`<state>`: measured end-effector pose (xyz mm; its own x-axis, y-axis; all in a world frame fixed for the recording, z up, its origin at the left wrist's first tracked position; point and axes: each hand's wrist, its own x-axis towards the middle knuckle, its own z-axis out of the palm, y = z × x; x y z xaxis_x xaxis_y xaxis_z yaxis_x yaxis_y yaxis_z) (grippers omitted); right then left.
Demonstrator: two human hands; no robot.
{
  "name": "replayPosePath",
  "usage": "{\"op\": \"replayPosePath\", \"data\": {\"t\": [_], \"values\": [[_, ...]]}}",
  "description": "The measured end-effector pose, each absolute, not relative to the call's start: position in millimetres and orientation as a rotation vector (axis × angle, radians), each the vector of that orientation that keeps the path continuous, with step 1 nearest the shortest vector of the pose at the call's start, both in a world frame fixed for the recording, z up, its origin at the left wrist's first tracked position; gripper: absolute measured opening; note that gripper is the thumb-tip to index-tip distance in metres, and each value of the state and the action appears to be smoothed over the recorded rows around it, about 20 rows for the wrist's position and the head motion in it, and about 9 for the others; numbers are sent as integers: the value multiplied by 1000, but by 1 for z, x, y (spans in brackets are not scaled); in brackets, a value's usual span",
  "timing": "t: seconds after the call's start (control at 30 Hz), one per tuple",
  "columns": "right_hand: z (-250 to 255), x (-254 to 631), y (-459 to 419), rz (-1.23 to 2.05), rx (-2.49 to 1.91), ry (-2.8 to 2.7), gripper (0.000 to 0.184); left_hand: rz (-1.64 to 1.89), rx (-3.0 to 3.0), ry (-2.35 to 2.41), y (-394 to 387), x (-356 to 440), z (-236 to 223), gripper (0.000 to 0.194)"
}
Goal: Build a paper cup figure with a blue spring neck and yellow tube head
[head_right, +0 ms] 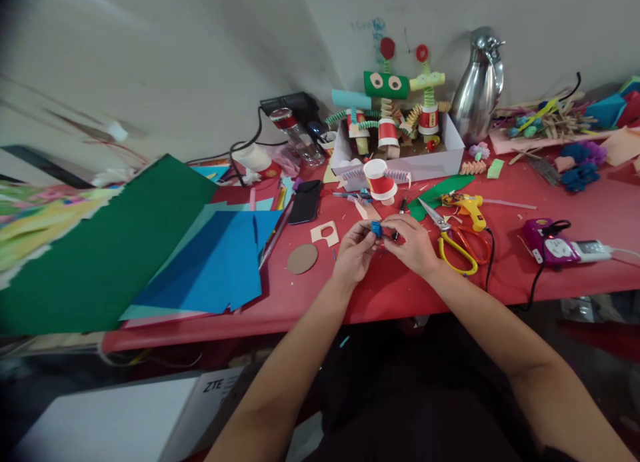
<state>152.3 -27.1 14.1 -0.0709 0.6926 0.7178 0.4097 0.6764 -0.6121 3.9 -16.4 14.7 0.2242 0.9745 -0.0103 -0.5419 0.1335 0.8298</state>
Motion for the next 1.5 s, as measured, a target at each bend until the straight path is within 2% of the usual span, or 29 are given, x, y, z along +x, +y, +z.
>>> {"op": "replayPosePath", "data": {"t": [0.17, 0.27, 0.33, 0.57, 0.8, 0.97, 1.07, 1.5], "values": [[15, 154, -28, 431, -998, -1629, 24, 1321, 880, 710, -16, 5, 13, 30], [16, 155, -30, 501, -1077, -1550, 11, 1329, 880, 733, -14, 5, 11, 31], [18, 156, -30, 566, -1107, -1508, 9, 1316, 881, 737, -14, 5, 10, 32], [20, 157, -31, 677, -1144, -1499, 20, 1310, 890, 740, -13, 2, 8, 40], [24, 158, -33, 729, -1182, -1442, 42, 1315, 856, 789, -13, 3, 10, 33], [23, 162, -26, 706, -1124, -1250, 21, 1278, 814, 814, -13, 4, 11, 35], [21, 165, -21, 818, -1121, -1180, 19, 1270, 756, 825, -12, 4, 11, 35], [23, 164, -24, 945, -1180, -1190, 44, 1375, 758, 885, -10, 6, 11, 37]]}}
